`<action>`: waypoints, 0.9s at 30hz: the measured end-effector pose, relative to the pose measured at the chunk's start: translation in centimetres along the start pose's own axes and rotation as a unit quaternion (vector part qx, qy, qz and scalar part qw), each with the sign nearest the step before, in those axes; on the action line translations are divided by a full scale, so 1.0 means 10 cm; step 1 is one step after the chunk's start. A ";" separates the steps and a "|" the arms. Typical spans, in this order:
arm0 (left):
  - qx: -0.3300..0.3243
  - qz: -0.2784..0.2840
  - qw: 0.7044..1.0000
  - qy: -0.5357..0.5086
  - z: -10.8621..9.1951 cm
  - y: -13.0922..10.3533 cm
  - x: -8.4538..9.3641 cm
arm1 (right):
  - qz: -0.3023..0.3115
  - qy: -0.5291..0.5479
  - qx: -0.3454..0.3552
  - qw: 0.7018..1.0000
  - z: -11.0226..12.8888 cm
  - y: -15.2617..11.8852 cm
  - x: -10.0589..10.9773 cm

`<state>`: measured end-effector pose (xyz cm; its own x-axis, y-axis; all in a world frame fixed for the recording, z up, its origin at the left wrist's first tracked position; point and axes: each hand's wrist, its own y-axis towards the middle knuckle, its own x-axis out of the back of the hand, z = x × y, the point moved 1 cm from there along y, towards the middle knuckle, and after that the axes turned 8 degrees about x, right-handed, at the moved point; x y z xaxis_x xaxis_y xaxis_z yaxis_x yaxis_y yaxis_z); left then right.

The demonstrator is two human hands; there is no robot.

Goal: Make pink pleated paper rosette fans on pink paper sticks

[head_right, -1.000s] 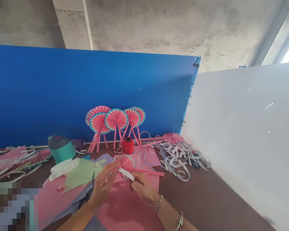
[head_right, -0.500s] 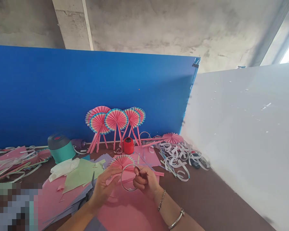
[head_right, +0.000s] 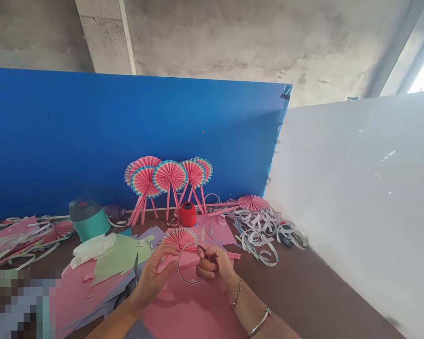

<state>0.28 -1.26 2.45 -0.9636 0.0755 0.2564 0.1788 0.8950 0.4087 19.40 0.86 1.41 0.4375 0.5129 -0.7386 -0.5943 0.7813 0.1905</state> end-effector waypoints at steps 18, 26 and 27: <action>0.002 -0.050 0.999 0.017 0.02 -0.04 -0.04 | 0.023 0.030 0.004 0.999 0.01 0.00 0.01; 0.013 -0.044 0.999 -0.006 0.01 -0.06 -0.03 | -0.028 0.016 -0.002 0.999 0.04 0.00 -0.06; 0.023 -0.046 0.999 -0.015 0.02 -0.05 -0.03 | -0.055 0.000 -0.001 0.999 0.04 0.01 -0.08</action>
<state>0.39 -1.67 1.97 -0.9813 0.0041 0.1927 0.0802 0.9176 0.3892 19.29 0.69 2.27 0.4995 0.4244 -0.7553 -0.5448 0.8317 0.1070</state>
